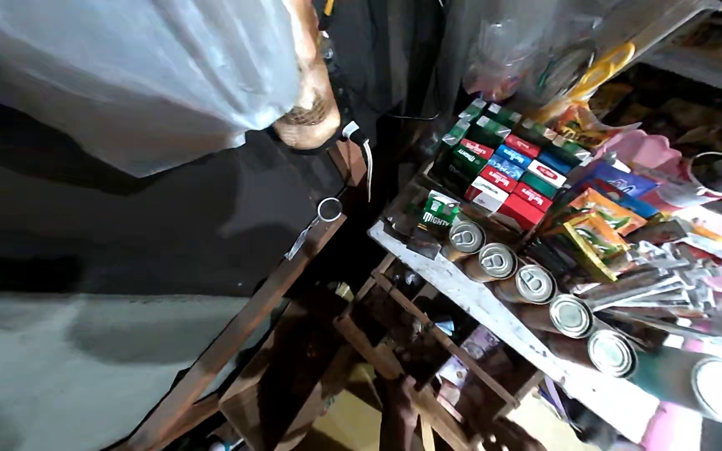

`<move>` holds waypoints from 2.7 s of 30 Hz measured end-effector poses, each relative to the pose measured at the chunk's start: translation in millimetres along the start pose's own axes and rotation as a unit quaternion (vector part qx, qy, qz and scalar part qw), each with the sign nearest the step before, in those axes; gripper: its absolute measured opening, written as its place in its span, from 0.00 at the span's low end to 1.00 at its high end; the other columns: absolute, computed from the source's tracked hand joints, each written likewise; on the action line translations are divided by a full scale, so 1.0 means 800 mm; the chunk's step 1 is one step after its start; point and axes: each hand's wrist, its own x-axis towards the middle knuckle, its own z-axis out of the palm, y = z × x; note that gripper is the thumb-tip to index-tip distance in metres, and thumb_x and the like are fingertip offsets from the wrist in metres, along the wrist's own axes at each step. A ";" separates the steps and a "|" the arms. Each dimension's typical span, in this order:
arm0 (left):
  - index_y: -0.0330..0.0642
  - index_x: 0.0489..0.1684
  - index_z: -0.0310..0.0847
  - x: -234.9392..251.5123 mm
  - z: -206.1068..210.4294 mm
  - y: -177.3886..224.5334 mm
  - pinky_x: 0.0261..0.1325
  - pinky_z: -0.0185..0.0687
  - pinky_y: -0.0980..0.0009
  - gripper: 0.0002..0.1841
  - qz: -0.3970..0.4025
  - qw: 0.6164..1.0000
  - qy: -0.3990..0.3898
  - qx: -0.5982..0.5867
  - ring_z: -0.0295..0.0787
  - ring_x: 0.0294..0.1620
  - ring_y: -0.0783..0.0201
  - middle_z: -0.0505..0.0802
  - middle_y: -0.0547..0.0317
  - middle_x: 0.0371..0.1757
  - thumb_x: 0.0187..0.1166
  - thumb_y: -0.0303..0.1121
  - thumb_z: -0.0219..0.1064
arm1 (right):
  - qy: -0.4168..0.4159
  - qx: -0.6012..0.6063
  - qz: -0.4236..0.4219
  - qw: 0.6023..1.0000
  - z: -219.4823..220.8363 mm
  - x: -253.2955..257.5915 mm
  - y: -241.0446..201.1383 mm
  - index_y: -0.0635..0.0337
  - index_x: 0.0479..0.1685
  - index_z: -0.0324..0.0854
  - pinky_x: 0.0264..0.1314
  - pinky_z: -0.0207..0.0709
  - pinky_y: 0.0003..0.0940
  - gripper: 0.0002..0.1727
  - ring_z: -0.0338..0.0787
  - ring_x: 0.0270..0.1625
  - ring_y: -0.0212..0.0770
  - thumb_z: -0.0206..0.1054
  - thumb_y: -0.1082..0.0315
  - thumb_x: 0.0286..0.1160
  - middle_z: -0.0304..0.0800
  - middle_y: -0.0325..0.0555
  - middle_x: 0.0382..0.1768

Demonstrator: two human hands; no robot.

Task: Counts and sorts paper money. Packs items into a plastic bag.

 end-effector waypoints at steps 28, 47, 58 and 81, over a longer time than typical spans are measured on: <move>0.25 0.75 0.74 -0.078 -0.058 0.072 0.75 0.78 0.56 0.22 0.055 0.904 -0.299 0.299 0.87 0.68 0.48 0.87 0.33 0.68 0.88 0.31 0.57 | -0.003 -0.241 0.061 0.969 -0.011 0.149 -0.010 0.75 0.68 0.81 0.78 0.71 0.61 0.19 0.82 0.73 0.69 0.55 0.78 0.83 0.85 0.72 0.66; 0.24 0.53 0.85 -0.159 -0.023 0.170 0.67 0.82 0.72 0.26 0.251 0.918 -0.196 0.235 0.90 0.55 0.71 0.94 0.49 0.49 0.56 0.30 0.86 | -0.043 0.454 0.058 0.888 0.005 0.064 0.021 0.62 0.67 0.79 0.44 0.87 0.28 0.26 0.90 0.37 0.30 0.70 0.67 0.65 0.92 0.34 0.39; 0.26 0.32 0.86 -0.163 -0.026 0.178 0.56 0.85 0.74 0.06 0.436 0.879 -0.139 0.131 0.91 0.43 0.73 0.94 0.54 0.36 0.67 0.20 0.63 | 0.019 0.113 -0.291 0.950 -0.023 -0.019 -0.030 0.74 0.77 0.74 0.70 0.83 0.36 0.31 0.90 0.65 0.40 0.71 0.77 0.70 0.87 0.60 0.68; 0.54 0.37 0.94 -0.206 -0.110 0.205 0.70 0.78 0.63 0.09 0.681 0.549 -0.175 0.453 0.89 0.51 0.58 0.91 0.58 0.36 0.74 0.27 0.70 | -0.028 0.140 -0.110 0.984 -0.045 0.031 0.027 0.71 0.54 0.87 0.49 0.84 0.23 0.17 0.88 0.40 0.24 0.72 0.76 0.63 0.93 0.43 0.42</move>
